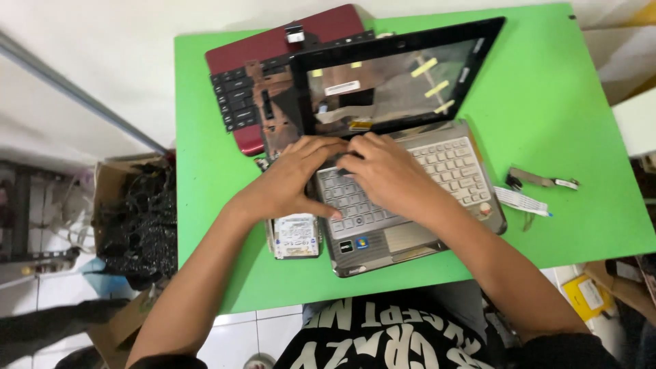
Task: Fitting and inspecting a keyboard assembly onto a laptop chassis, ensuring all clips are engaged.
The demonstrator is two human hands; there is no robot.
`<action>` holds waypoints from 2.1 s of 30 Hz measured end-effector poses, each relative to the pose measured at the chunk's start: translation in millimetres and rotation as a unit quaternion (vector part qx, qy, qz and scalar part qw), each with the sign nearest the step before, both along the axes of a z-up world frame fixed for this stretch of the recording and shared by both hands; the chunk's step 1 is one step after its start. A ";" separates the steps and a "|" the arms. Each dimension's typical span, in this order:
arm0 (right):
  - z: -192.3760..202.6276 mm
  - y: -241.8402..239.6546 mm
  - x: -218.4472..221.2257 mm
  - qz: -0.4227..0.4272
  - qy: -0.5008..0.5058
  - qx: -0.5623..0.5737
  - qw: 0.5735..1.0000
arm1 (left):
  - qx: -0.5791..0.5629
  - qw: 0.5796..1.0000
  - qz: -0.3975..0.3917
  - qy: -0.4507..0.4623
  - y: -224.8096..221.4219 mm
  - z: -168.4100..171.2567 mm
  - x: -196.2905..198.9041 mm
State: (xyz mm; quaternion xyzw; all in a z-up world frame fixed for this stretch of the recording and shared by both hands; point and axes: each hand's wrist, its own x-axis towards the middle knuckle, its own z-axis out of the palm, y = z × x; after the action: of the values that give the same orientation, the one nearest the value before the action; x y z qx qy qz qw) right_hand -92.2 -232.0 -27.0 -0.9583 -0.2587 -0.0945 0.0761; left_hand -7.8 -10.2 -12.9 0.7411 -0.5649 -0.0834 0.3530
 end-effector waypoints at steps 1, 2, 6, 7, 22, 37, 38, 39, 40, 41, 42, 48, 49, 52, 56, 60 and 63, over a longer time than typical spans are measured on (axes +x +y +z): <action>9.7 -1.0 -2.9 0.008 0.002 -0.002 1.000 | -0.002 1.000 0.008 0.002 2.4 5.4 -0.1; 19.9 -2.9 -5.1 -0.014 0.039 -0.003 0.999 | 0.000 0.999 0.005 0.048 4.0 10.4 0.1; 30.0 -0.4 -2.8 -0.030 0.064 -0.029 0.997 | -0.002 0.992 0.000 0.130 6.3 9.8 4.6; 21.9 9.3 -0.3 -0.027 0.066 -0.031 0.997 | -0.005 0.991 0.002 0.132 7.8 6.4 3.9; 10.3 26.1 -8.2 0.008 -0.047 0.011 0.999 | 0.017 0.992 -0.027 0.124 5.7 15.3 2.4; 30.9 -23.6 -31.9 -0.127 0.044 0.030 0.990 | 0.038 0.993 0.006 0.108 3.2 22.4 0.7; 29.8 -12.1 -28.0 -0.100 0.036 0.030 0.994 | 0.017 0.994 -0.005 0.104 3.5 19.2 2.1; 28.8 -0.7 -24.1 -0.074 0.028 0.031 0.996 | -0.005 0.995 -0.017 0.099 3.9 15.6 4.0; 14.6 8.2 -16.3 -0.068 0.027 0.037 0.997 | 0.001 0.995 -0.011 0.098 5.6 14.8 3.9; 0.4 16.9 -8.4 -0.033 0.007 0.041 0.999 | 0.005 0.995 -0.009 0.095 6.7 13.8 4.1; -12.2 20.9 -1.4 -0.004 -0.015 0.040 0.999 | 0.005 0.996 -0.015 0.092 1.8 12.2 6.0; -11.5 40.2 -10.8 0.026 -0.074 0.041 0.996 | 0.006 0.996 -0.026 0.088 5.3 19.8 1.1; -12.8 30.4 -13.7 0.021 -0.072 0.038 0.996 | 0.004 0.995 -0.031 0.090 2.7 19.3 1.7; -8.3 5.9 -20.8 -0.004 -0.042 0.040 0.998 | 0.041 0.994 -0.007 0.098 2.2 18.4 1.9; 15.5 -10.2 -31.7 -0.065 0.018 0.036 0.997 | 0.048 0.995 -0.007 0.088 2.0 21.0 -0.2; -1.9 8.0 -18.3 -0.031 -0.018 0.031 0.999 | 0.035 0.997 0.000 0.074 4.9 10.3 1.1; -6.9 39.3 -9.7 0.012 -0.108 0.031 0.994 | 0.021 0.997 -0.006 0.068 5.8 2.1 4.9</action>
State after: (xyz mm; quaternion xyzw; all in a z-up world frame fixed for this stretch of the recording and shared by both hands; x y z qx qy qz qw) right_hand -101.9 -192.7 -33.9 -0.9365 -0.2736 -0.2049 0.0783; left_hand -2.9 -4.3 -10.8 0.7377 -0.5422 -0.1478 0.3741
